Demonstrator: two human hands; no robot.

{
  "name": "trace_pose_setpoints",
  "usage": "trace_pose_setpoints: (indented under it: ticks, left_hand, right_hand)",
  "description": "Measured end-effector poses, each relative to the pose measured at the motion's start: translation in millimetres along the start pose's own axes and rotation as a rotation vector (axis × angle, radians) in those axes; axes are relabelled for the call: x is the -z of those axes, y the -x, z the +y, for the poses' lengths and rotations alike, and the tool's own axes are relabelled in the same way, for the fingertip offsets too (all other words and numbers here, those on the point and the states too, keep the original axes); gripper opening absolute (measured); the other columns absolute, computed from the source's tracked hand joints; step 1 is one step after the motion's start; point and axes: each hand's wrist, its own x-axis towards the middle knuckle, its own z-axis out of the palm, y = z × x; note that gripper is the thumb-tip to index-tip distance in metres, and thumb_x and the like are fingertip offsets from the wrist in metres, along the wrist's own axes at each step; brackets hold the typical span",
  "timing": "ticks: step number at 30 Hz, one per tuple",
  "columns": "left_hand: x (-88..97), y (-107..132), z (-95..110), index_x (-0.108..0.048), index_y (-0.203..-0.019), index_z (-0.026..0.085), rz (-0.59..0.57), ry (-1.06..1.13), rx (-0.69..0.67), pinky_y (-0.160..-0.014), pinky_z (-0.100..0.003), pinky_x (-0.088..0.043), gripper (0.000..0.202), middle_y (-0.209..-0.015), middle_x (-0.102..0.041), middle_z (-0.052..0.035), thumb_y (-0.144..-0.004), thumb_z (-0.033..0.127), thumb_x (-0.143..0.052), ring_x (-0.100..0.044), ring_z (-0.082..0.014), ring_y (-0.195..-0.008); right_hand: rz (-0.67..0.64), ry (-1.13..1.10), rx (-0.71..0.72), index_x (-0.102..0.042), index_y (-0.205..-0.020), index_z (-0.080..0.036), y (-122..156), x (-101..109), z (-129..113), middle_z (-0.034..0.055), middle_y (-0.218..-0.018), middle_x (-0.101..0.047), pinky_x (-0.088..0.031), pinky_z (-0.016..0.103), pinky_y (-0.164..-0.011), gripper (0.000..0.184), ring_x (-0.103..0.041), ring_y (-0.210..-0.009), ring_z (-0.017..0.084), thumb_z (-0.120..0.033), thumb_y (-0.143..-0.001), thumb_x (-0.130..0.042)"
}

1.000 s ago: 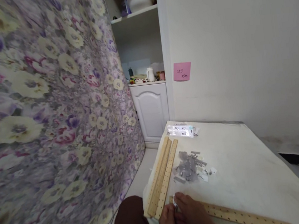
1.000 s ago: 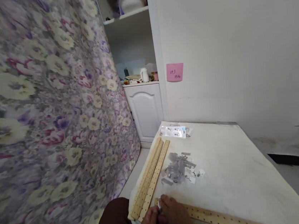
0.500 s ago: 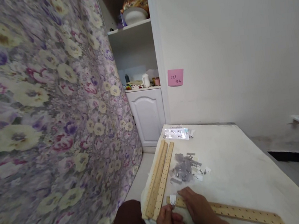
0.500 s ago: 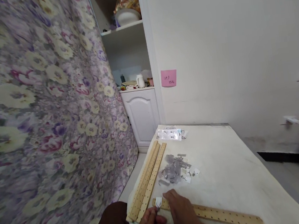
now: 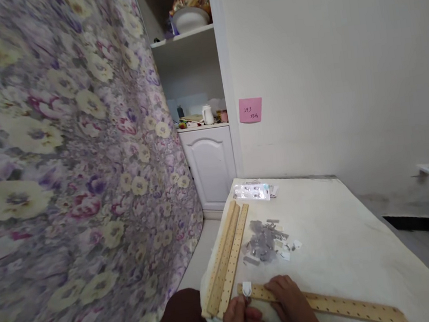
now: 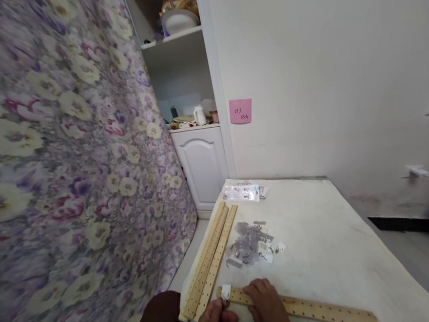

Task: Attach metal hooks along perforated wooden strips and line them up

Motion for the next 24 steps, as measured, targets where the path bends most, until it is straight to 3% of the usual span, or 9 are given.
trace_pose_setpoints:
  ticks: [13, 19, 24]
  left_hand:
    - [-2.8, 4.4, 2.8, -0.053, -0.073, 0.017, -0.009, 0.161, 0.067, -0.038, -0.017, -0.038, 0.038, -0.05, -0.065, -0.0008, -0.064, 0.049, -0.07, -0.056, -0.0098, -0.038]
    - [-6.1, 4.1, 6.4, -0.05, -0.07, 0.017, -0.014, 0.138, 0.122, -0.035, -0.015, -0.033, 0.025, -0.047, -0.063, -0.0002, -0.07, 0.038, -0.065, -0.053, -0.0084, -0.035]
    - [-7.6, 0.7, 4.8, -0.047, -0.068, 0.019, -0.007, 0.128, 0.125, -0.035, -0.015, -0.032, 0.025, -0.046, -0.062, 0.0009, -0.072, 0.038, -0.062, -0.053, -0.0085, -0.034]
  right_hand:
    - [-0.061, -0.044, 0.024, -0.063, -0.108, -0.023, -3.9, 1.0, 7.2, 0.0059, -0.105, -0.063, -0.042, 0.035, -0.088, 0.038, -0.053, -0.096, 0.021, -0.004, -0.078, -0.05]
    - [-0.077, -0.056, 0.026, -0.064, -0.107, -0.024, -4.6, 6.2, 6.5, 0.0062, -0.105, -0.063, -0.042, 0.034, -0.088, 0.037, -0.053, -0.097, 0.021, -0.005, -0.079, -0.049]
    - [-0.063, -0.065, 0.038, -0.063, -0.109, -0.023, -5.2, 8.6, 8.8, 0.0065, -0.107, -0.063, -0.043, 0.034, -0.09, 0.041, -0.053, -0.099, 0.021, -0.002, -0.076, -0.05]
